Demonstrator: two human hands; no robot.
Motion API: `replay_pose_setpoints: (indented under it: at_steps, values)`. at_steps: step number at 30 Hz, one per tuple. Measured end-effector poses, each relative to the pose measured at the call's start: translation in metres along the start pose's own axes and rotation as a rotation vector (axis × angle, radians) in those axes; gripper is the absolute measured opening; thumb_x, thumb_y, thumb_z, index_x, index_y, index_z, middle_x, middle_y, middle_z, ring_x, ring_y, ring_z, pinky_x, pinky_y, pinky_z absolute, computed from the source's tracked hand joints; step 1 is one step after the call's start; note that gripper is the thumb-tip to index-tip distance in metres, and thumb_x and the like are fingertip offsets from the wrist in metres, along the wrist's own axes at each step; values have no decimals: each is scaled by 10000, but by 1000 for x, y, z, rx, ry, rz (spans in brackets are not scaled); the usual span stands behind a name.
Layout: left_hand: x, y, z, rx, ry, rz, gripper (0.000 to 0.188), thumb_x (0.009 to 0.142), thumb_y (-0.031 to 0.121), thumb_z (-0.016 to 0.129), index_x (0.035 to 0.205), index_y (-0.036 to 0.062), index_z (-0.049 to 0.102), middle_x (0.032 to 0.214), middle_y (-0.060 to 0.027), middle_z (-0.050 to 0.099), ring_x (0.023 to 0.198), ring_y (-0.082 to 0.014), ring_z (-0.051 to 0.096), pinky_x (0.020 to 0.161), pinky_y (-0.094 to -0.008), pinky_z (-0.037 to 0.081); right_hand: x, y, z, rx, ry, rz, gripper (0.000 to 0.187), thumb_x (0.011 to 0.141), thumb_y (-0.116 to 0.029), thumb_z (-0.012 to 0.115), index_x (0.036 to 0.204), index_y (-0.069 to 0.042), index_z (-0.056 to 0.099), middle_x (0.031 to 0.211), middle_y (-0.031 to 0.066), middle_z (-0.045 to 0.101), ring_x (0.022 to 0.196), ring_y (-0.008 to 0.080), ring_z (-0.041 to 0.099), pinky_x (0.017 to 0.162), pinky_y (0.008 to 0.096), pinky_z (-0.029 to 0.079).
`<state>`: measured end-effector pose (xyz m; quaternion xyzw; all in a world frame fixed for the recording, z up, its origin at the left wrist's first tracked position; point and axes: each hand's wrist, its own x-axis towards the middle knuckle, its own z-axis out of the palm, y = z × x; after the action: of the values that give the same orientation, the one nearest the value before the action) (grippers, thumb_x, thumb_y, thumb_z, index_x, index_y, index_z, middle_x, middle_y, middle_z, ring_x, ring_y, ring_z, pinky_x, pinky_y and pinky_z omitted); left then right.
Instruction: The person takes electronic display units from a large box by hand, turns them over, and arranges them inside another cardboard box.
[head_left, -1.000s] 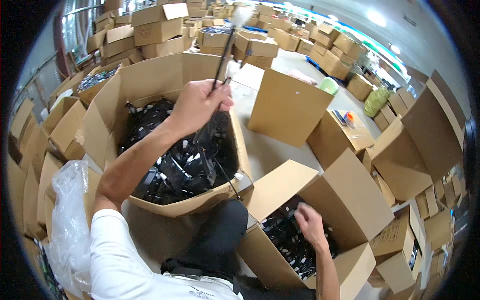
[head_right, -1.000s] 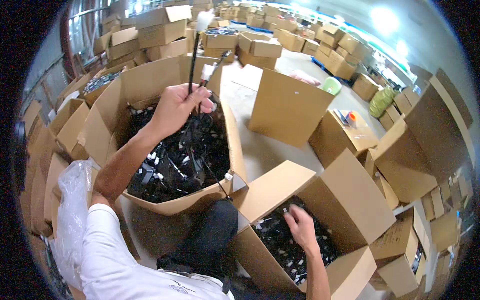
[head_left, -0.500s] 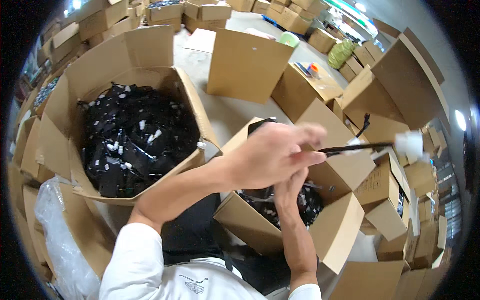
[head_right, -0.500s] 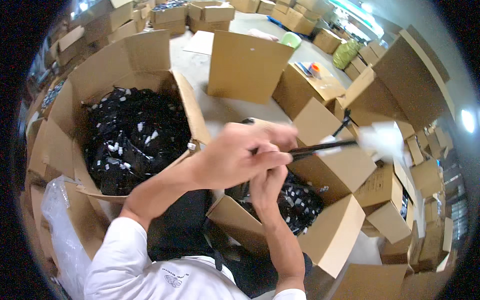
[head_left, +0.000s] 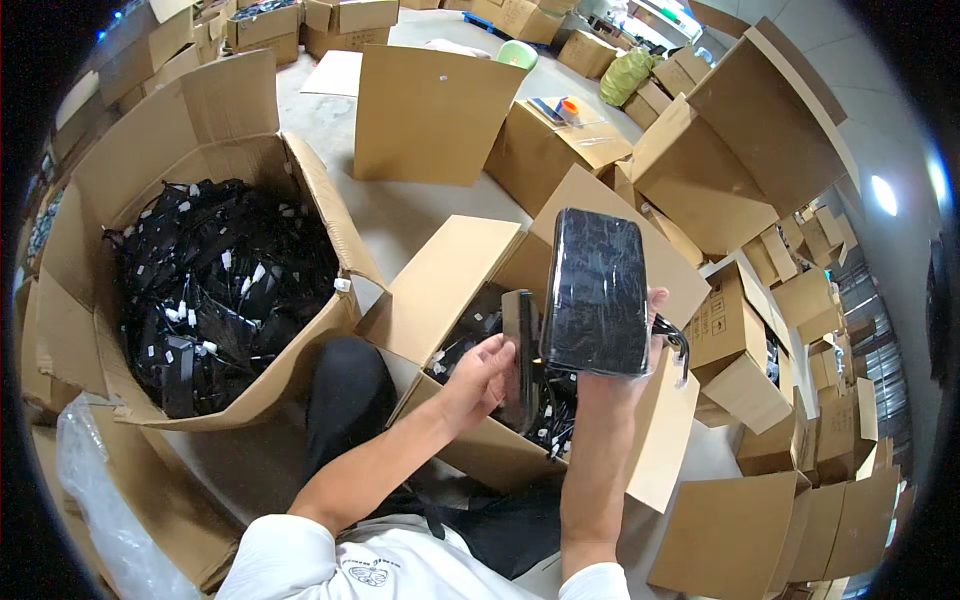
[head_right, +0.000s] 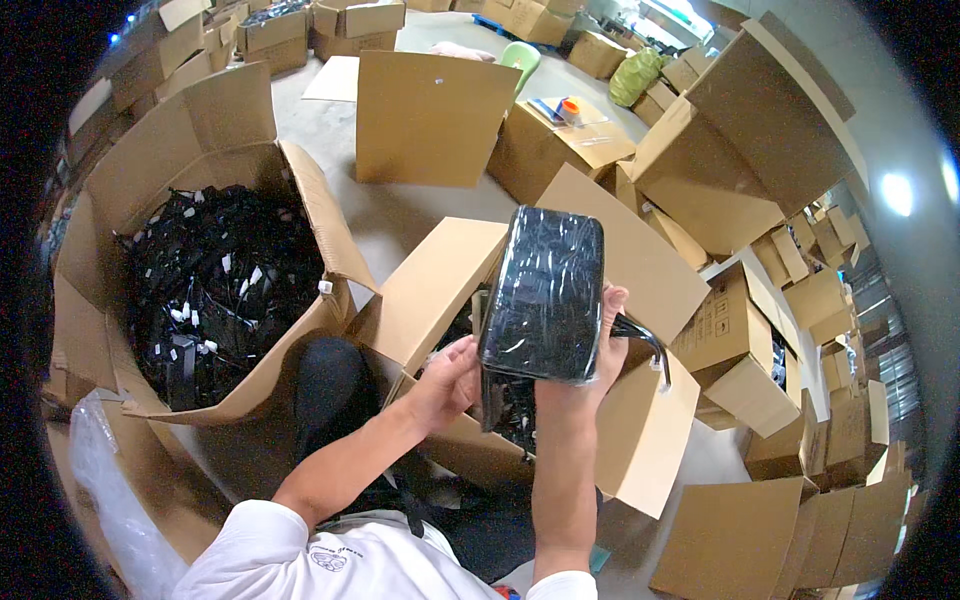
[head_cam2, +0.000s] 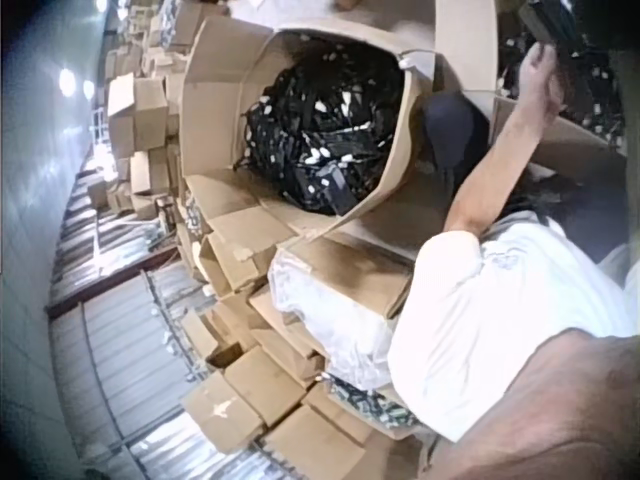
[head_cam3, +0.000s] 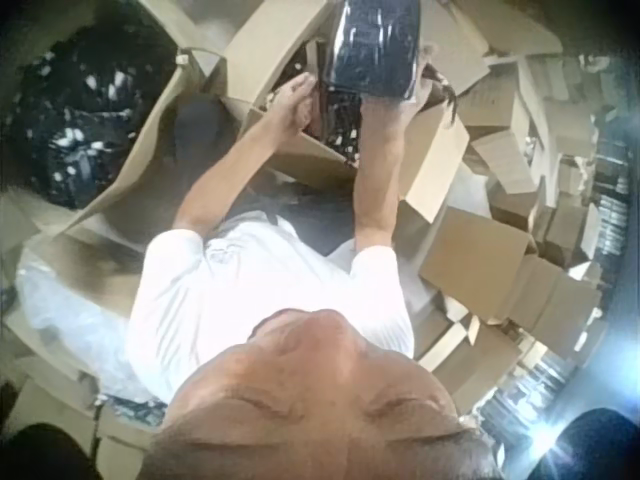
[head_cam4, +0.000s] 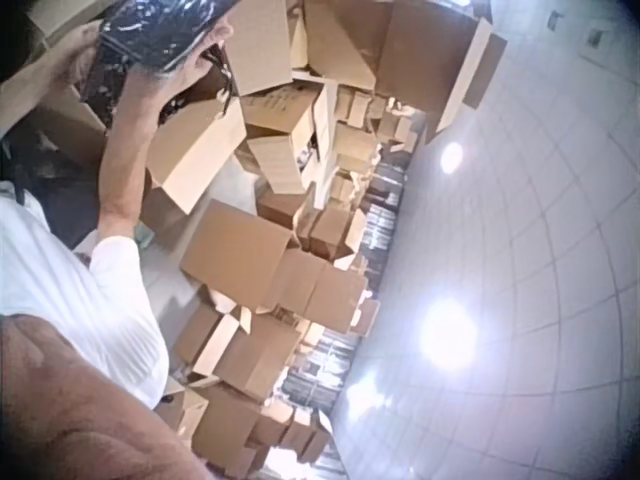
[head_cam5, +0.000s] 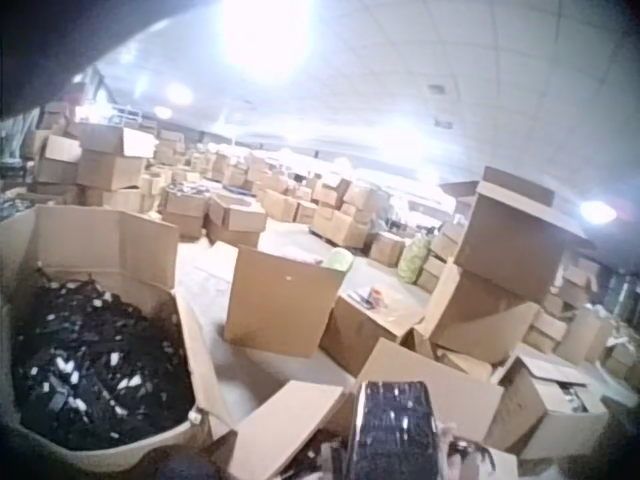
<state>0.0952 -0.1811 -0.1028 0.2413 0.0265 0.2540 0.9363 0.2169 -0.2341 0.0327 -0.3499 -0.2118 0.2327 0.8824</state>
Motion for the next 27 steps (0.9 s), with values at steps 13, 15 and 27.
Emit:
replay_pose_setpoints:
  at_steps: [13,15,27]
  values:
    - [-40,37,-11,362,142,-530,323,1001,183,600,1258,-10,570,1039,-67,681,907,-139,677,808,-317,578,-10,-16,-59,-825,-797,-342,98,809,79,682,829,-18,684,1037,121,671,1018,258,631,933,382,496]
    - [-41,38,-25,283,154,-518,332,1016,157,567,1308,-1,574,1111,-80,686,959,-152,686,836,-323,587,-13,-15,-60,-741,-984,-211,128,859,-78,733,755,-41,669,871,91,675,895,247,635,963,427,467]
    - [-58,35,-22,96,253,-578,450,1030,388,551,1273,12,600,1115,-91,682,942,-139,686,783,-307,601,-61,-11,-66,-813,-1255,43,156,669,47,734,779,-60,707,828,36,653,886,244,610,937,455,447]
